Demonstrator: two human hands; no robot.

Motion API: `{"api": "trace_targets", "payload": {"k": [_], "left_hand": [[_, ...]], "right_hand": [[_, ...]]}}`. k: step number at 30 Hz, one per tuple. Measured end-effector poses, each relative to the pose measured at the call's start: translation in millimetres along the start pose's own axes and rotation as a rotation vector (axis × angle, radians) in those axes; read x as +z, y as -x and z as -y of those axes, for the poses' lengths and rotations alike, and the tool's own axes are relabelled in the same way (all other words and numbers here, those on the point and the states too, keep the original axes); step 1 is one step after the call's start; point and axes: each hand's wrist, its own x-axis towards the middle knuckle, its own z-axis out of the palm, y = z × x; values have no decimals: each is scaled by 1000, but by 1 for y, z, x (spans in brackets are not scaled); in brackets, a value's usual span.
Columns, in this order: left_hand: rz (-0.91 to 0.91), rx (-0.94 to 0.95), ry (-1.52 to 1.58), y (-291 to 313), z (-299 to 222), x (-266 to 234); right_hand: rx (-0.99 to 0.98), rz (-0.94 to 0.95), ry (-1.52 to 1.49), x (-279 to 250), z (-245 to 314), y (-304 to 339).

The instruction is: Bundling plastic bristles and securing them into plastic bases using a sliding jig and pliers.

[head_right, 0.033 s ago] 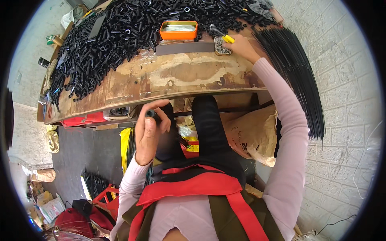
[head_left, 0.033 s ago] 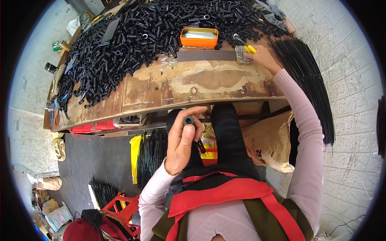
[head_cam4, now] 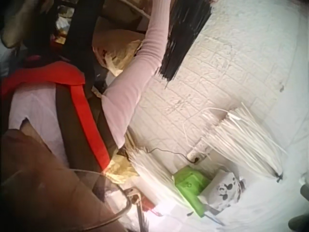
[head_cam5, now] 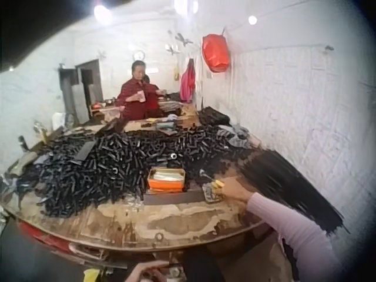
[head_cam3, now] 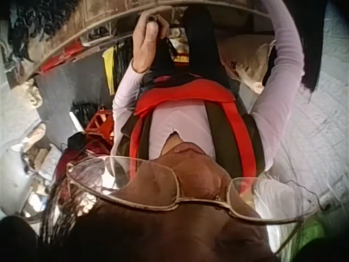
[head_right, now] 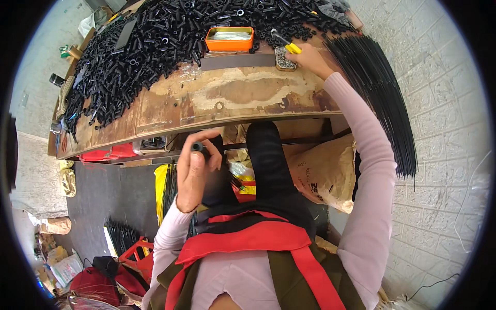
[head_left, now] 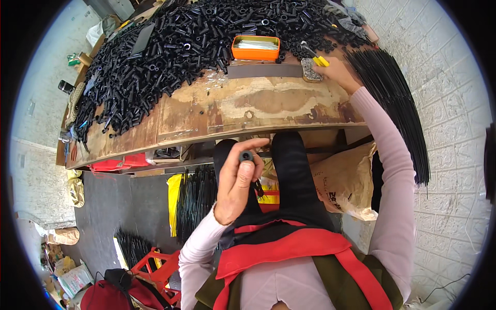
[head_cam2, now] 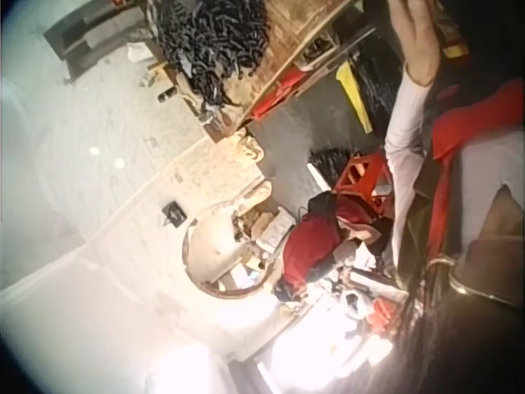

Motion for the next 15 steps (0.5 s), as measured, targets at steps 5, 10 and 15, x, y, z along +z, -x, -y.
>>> {"api": "trace_targets", "payload": {"k": [5,10,15], "left_hand": [[-9,93,-11,23,18,8],[67,61,25,27,27,10],[78,51,71,24,22,20]], "right_hand": [[95,107,-377,-3,20,25],[255,385,-1179,17,88,114],[296,368,-1270,43,150,197]]}}
